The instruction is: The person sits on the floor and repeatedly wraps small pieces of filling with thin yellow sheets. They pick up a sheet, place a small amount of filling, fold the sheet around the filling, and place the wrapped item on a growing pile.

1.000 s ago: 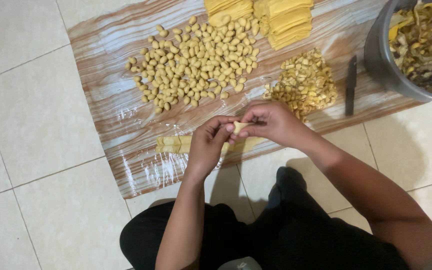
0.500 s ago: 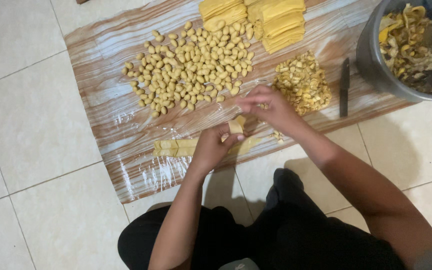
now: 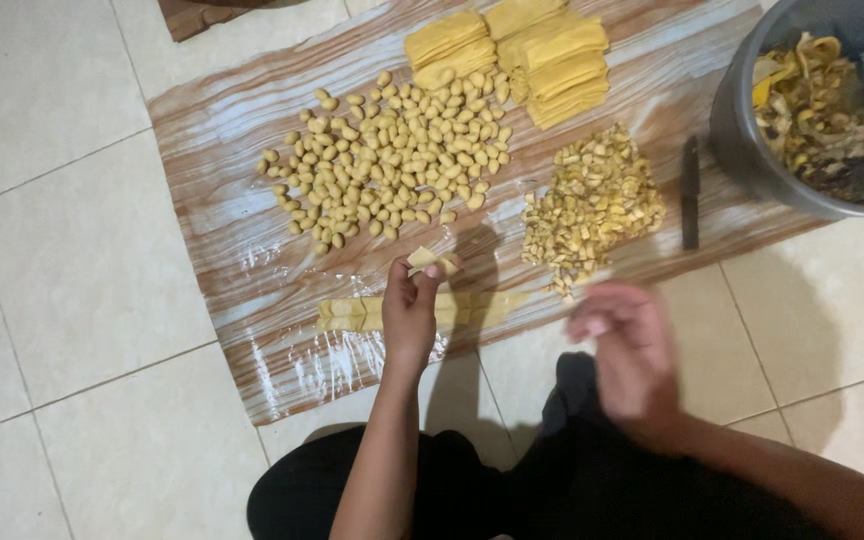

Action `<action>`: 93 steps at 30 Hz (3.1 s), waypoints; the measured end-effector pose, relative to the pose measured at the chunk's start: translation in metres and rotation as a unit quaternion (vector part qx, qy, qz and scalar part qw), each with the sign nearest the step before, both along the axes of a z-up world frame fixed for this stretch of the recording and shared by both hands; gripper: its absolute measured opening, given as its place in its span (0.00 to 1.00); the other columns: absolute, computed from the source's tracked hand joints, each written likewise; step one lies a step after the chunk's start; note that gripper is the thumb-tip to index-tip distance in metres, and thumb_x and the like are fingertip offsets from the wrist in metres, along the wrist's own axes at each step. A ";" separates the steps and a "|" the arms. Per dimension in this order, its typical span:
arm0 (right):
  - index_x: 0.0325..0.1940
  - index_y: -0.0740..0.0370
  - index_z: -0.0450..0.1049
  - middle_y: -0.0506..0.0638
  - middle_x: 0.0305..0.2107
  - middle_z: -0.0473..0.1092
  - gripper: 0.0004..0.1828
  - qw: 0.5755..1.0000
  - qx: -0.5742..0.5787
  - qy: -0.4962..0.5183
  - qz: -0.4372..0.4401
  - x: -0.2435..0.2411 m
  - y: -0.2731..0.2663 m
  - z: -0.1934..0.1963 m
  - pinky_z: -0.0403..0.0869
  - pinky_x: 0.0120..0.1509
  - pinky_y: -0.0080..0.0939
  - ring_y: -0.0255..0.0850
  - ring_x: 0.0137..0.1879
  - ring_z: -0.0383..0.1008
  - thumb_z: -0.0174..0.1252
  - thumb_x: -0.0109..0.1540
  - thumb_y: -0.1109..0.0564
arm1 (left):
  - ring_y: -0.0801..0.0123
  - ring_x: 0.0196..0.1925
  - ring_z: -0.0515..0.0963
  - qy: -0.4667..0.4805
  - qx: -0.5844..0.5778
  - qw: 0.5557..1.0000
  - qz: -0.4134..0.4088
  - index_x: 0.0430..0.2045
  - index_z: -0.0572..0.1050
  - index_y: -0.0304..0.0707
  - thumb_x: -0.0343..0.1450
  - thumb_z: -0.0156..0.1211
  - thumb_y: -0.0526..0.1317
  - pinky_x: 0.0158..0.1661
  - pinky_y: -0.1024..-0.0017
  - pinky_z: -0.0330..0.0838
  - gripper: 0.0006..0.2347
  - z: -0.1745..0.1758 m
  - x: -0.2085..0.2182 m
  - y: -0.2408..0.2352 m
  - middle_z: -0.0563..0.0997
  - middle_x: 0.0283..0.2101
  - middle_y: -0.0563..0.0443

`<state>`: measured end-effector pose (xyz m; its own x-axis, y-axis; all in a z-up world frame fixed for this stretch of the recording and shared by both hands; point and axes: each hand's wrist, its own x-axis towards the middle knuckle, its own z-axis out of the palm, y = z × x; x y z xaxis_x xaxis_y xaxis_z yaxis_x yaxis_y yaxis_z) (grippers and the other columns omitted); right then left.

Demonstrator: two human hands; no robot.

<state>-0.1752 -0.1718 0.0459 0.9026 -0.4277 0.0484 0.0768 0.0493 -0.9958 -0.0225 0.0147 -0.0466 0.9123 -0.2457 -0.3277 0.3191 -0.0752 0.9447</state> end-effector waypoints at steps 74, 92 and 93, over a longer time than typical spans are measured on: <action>0.65 0.64 0.67 0.48 0.44 0.73 0.27 0.968 -0.190 -0.044 0.157 0.083 -0.032 -0.020 0.78 0.54 0.36 0.34 0.49 0.75 0.63 0.62 0.62 | 0.74 0.51 0.77 0.025 -0.213 0.964 -0.157 0.45 0.75 0.33 0.74 0.63 0.35 0.55 0.75 0.72 0.08 0.061 0.001 -0.039 0.79 0.46 0.52; 0.40 0.57 0.81 0.45 0.31 0.75 0.07 0.925 -0.295 0.015 0.239 0.089 -0.054 -0.023 0.73 0.42 0.33 0.34 0.38 0.76 0.68 0.60 0.55 | 0.72 0.37 0.74 0.005 -0.050 0.975 -0.216 0.40 0.76 0.33 0.75 0.63 0.37 0.39 0.71 0.70 0.06 0.067 -0.001 -0.026 0.78 0.35 0.52; 0.42 0.59 0.80 0.44 0.33 0.75 0.08 0.945 -0.206 0.034 0.253 0.088 -0.055 -0.027 0.74 0.44 0.32 0.33 0.40 0.76 0.67 0.61 0.56 | 0.72 0.37 0.74 -0.008 -0.044 0.974 -0.221 0.40 0.77 0.33 0.74 0.65 0.36 0.40 0.71 0.70 0.06 0.068 -0.005 -0.024 0.78 0.35 0.52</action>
<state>-0.0874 -0.2270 0.0188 0.9935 0.1025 0.0502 0.0816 -0.3302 -0.9404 -0.0270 -0.0097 0.0214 0.7153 -0.6430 -0.2737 0.2588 -0.1201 0.9584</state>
